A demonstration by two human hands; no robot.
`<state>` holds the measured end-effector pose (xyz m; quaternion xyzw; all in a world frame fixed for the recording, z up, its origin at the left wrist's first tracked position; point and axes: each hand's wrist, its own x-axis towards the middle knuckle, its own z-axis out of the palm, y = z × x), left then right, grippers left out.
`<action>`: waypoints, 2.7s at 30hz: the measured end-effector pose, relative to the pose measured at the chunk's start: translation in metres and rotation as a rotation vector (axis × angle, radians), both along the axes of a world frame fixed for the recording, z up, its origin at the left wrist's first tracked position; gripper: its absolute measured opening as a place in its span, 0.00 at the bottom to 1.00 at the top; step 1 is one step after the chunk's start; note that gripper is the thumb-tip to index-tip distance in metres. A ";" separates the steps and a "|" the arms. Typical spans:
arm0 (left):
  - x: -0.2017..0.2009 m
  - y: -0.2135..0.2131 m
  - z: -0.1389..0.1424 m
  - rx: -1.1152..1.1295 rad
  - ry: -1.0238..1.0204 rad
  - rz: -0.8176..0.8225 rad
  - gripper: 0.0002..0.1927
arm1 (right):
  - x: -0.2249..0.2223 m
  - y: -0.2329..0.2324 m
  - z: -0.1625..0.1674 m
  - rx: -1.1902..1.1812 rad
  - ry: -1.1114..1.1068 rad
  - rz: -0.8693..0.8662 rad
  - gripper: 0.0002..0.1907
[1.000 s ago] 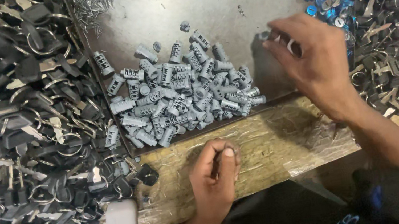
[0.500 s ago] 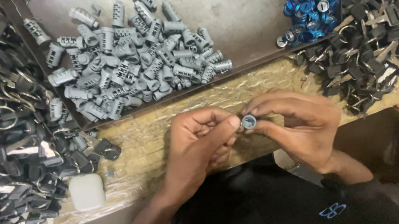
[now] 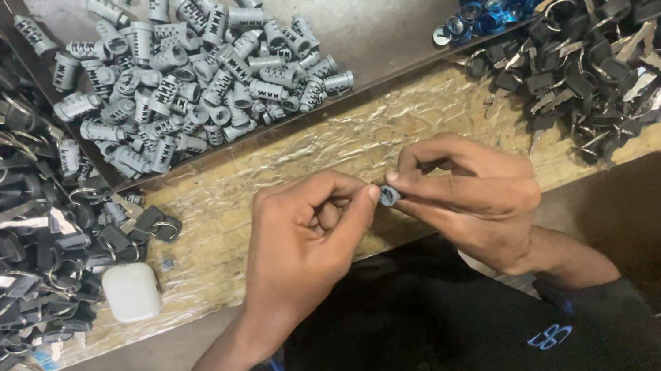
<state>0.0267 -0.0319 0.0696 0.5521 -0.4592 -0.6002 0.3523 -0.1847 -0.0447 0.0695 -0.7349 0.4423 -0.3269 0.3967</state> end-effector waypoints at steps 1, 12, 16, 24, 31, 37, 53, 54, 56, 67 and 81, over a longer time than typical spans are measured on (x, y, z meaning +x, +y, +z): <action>0.002 -0.001 0.001 -0.012 -0.028 -0.025 0.06 | 0.003 0.001 0.002 -0.020 0.008 -0.006 0.16; -0.028 0.013 -0.013 -0.555 -0.275 0.219 0.06 | 0.013 0.012 -0.014 -0.067 0.006 -0.126 0.16; -0.028 0.024 -0.021 -0.569 -0.145 0.244 0.11 | 0.029 0.016 -0.008 -0.309 0.165 -0.131 0.16; -0.016 0.029 -0.059 -0.090 0.297 0.370 0.03 | -0.039 -0.076 -0.006 -0.350 0.665 -0.029 0.14; -0.020 0.033 -0.058 -0.088 0.193 0.308 0.06 | -0.022 -0.105 -0.012 -0.334 1.013 0.130 0.08; -0.020 0.034 -0.061 -0.106 0.235 0.337 0.07 | 0.019 -0.111 0.000 -0.338 0.711 0.077 0.16; -0.024 0.027 -0.060 -0.209 0.148 0.336 0.04 | 0.013 -0.055 0.014 -0.241 0.345 0.192 0.11; -0.025 0.024 -0.056 -0.267 0.074 0.300 0.05 | 0.013 -0.038 0.014 -0.230 0.299 0.180 0.13; -0.023 0.021 -0.049 -0.273 0.155 0.307 0.04 | 0.011 -0.016 0.003 -0.221 0.207 0.125 0.14; -0.003 0.027 -0.049 0.375 0.425 -0.127 0.07 | -0.010 0.048 -0.049 -0.331 -0.015 0.213 0.26; -0.035 0.051 -0.064 -0.259 -0.114 0.193 0.07 | -0.062 -0.020 0.024 -0.400 0.595 -0.212 0.19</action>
